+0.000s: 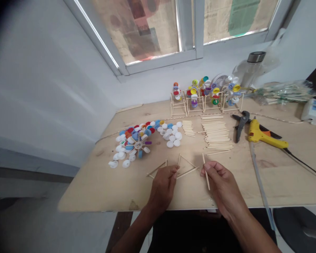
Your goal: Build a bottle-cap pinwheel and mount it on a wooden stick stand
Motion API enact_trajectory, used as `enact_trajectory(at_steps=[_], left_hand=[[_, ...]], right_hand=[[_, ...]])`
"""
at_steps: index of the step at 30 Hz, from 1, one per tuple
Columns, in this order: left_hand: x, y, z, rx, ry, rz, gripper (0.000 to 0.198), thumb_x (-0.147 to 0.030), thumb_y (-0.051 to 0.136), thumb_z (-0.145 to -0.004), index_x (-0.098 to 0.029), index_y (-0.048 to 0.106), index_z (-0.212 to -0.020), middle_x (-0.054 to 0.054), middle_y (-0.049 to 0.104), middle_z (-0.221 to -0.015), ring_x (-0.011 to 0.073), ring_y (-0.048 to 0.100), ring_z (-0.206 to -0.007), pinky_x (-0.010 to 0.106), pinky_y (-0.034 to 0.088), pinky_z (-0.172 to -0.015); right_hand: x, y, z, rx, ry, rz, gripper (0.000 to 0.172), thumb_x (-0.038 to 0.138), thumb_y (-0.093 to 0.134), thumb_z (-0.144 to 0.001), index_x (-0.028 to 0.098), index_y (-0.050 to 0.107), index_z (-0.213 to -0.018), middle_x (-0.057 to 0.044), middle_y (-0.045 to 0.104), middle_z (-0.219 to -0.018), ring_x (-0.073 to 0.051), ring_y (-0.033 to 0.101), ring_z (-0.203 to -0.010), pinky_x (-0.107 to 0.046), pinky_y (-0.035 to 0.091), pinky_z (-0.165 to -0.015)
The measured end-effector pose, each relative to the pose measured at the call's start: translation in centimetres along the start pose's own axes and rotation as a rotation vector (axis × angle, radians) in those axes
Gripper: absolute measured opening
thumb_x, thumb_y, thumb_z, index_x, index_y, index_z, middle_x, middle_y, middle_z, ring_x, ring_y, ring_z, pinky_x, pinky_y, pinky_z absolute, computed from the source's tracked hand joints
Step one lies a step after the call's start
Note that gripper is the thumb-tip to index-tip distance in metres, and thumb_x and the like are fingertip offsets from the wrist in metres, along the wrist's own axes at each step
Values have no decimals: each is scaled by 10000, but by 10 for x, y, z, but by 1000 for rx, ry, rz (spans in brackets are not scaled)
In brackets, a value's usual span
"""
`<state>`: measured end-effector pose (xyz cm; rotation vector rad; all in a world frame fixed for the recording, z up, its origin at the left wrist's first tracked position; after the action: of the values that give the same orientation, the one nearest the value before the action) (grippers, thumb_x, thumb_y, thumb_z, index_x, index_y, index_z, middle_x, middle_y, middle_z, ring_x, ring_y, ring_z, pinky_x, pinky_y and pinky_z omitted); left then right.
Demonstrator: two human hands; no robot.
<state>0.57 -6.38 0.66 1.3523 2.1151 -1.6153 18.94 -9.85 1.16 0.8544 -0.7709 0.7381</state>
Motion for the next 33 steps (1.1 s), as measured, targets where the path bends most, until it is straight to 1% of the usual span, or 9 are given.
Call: enact_trajectory(at_steps=[2,7,12,17,21,25,27,29,33], left_hand=[[-1,3,1,20,4,-41,151,-134,419,-907,-179,563,-911,76,691,-917,208,628,-873,365,493,-801],[0,3,4,41,2,-74,163,-121,407,-903,-178,559,-903,72,673,-873,212,605,-836,345,495,-767],[-1,4,5,41,0,-49,152,-114,417,-897,-180,554,-906,70,664,-857,212,598,-823,333,492,-749],[-6,12,4,56,4,17,151,-110,418,-897,-188,544,-923,63,666,-864,202,613,-834,320,493,-750],[-7,17,5,64,-5,19,149,-119,412,-899,-190,542,-917,67,663,-867,202,617,-838,328,500,-765],[-7,17,5,68,-23,21,151,-138,402,-906,-198,540,-927,69,667,-877,207,625,-854,339,507,-776],[-7,17,5,72,-36,15,159,-139,395,-907,-202,539,-927,66,663,-867,207,628,-847,339,509,-767],[-7,17,5,75,-42,10,162,-139,390,-907,-205,538,-921,65,660,-863,205,630,-841,337,510,-759],[-8,16,4,77,-23,8,156,-148,396,-910,-198,543,-924,67,660,-858,201,626,-828,327,506,-749]], right_hand=[[-1,5,-2,17,8,-39,313,440,835,-596,195,664,-690,9,594,-669,-126,492,-737,-230,370,-728],[-3,12,-7,41,-29,-82,270,420,813,-651,194,669,-678,10,592,-660,-116,485,-712,-231,385,-745],[-5,12,-9,50,-39,-193,235,393,808,-666,202,679,-710,10,604,-677,-124,517,-714,-268,422,-799],[-2,19,-11,98,-75,-244,223,372,812,-660,209,670,-714,17,600,-667,-119,524,-700,-269,439,-795],[2,12,-6,64,-134,-218,214,368,807,-667,213,670,-721,21,598,-670,-109,524,-692,-246,443,-793],[3,-2,6,-9,-71,-184,206,373,795,-679,215,671,-725,8,613,-705,-127,551,-737,-246,459,-781],[3,-6,10,-33,-53,-171,211,381,792,-681,211,671,-715,2,615,-705,-128,552,-735,-243,467,-766],[2,-5,10,-28,-41,-176,216,383,793,-678,207,669,-699,3,607,-700,-128,558,-732,-241,477,-757],[-3,2,4,-23,20,-270,197,339,814,-651,207,673,-690,17,595,-693,-120,569,-700,-259,501,-773]])
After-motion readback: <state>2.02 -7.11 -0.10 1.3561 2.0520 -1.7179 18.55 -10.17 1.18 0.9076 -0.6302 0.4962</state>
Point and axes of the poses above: each hand's wrist, its own z-axis away from the middle knuckle, its own y-axis out of the palm, x = y × z, the point moved 3 cm from there along -z, towards the middle knuckle
